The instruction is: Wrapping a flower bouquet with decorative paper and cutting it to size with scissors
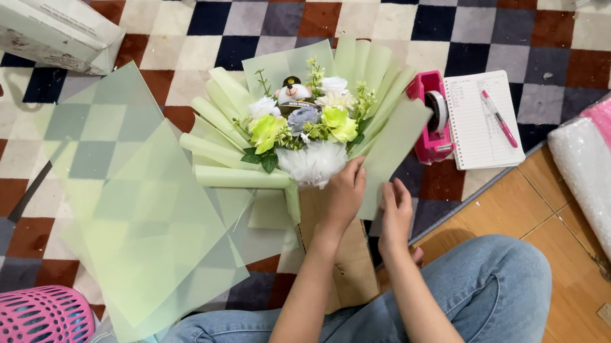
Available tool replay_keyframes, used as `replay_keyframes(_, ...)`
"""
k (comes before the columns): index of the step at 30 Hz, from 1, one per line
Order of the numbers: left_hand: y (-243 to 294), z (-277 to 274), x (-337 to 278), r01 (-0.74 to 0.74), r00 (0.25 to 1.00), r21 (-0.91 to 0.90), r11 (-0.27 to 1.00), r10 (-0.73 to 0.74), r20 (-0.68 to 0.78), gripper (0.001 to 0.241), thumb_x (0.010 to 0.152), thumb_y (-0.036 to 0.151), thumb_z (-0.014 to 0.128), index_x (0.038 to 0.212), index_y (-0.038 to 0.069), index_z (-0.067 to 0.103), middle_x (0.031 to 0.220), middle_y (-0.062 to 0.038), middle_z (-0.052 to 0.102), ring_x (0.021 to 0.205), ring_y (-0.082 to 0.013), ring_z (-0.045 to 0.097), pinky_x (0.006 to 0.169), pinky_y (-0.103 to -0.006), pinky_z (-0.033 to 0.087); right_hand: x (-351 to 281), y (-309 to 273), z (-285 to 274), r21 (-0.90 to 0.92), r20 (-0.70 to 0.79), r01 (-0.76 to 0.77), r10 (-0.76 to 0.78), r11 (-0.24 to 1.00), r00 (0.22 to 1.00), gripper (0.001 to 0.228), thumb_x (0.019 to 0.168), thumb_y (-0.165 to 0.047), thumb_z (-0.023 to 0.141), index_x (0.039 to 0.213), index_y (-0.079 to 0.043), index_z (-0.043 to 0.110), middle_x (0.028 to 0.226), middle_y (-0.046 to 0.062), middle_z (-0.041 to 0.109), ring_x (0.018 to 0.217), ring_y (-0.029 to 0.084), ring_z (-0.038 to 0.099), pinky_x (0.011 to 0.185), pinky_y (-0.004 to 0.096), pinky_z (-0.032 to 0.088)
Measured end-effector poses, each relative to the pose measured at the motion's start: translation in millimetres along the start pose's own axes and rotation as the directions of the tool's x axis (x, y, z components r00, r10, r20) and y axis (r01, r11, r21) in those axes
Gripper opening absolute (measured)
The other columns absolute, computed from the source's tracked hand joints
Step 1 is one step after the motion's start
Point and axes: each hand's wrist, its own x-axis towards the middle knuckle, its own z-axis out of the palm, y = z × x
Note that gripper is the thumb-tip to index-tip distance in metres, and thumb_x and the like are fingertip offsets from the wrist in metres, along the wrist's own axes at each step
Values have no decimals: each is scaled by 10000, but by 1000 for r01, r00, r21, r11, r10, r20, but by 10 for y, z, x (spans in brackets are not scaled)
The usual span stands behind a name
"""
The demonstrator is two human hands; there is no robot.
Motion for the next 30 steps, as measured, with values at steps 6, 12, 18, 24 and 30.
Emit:
replay_keyframes(6, -258, 130, 52, -54, 997, 91, 994, 59, -55, 334, 992, 288, 629, 1320, 227, 649, 1062, -37, 774, 1025, -251, 737, 847, -422, 603, 653, 548, 100, 298, 138, -229, 196, 927, 971, 458, 880, -197, 854, 1254, -40, 642, 1029, 112, 732, 892, 250, 747, 730, 363, 594)
replay_keyframes(12, -107, 76, -15, -156, 968, 70, 985, 167, -188, 374, 935, 282, 727, 1279, 153, 658, 1110, -100, 749, 1039, -298, 726, 866, -423, 598, 840, 627, 129, 522, 251, -296, 188, 800, 950, 317, 934, -85, 765, 1223, -98, 634, 1103, 101, 740, 1011, 236, 734, 910, 436, 584)
replay_keyframes(18, -278, 97, 2, -67, 974, 73, 995, 81, -210, 238, 999, 198, 643, 1228, 165, 697, 1081, -30, 740, 1023, -244, 728, 856, -393, 603, 886, 599, 313, 575, 301, -302, 147, 760, 942, 246, 925, -111, 784, 1134, -120, 653, 1068, 75, 753, 985, 190, 731, 916, 382, 590)
replay_keyframes(24, -316, -9, 31, -68, 970, 78, 995, 85, -229, 272, 962, 199, 665, 1234, 191, 664, 1106, -12, 715, 1053, -247, 721, 888, -389, 591, 1109, 1503, 177, 461, 290, -288, 165, 839, 943, 309, 898, -76, 805, 1170, -92, 659, 1006, 19, 725, 945, 168, 730, 887, 326, 598)
replay_keyframes(30, -433, 100, 99, -32, 966, 88, 996, 53, -253, 289, 928, 249, 717, 1209, 216, 659, 1071, 14, 708, 1021, -218, 725, 862, -370, 598, 812, 945, 289, 444, 280, -256, 138, 859, 950, 330, 889, -59, 807, 1177, -76, 647, 969, 13, 706, 915, 164, 718, 858, 310, 593)
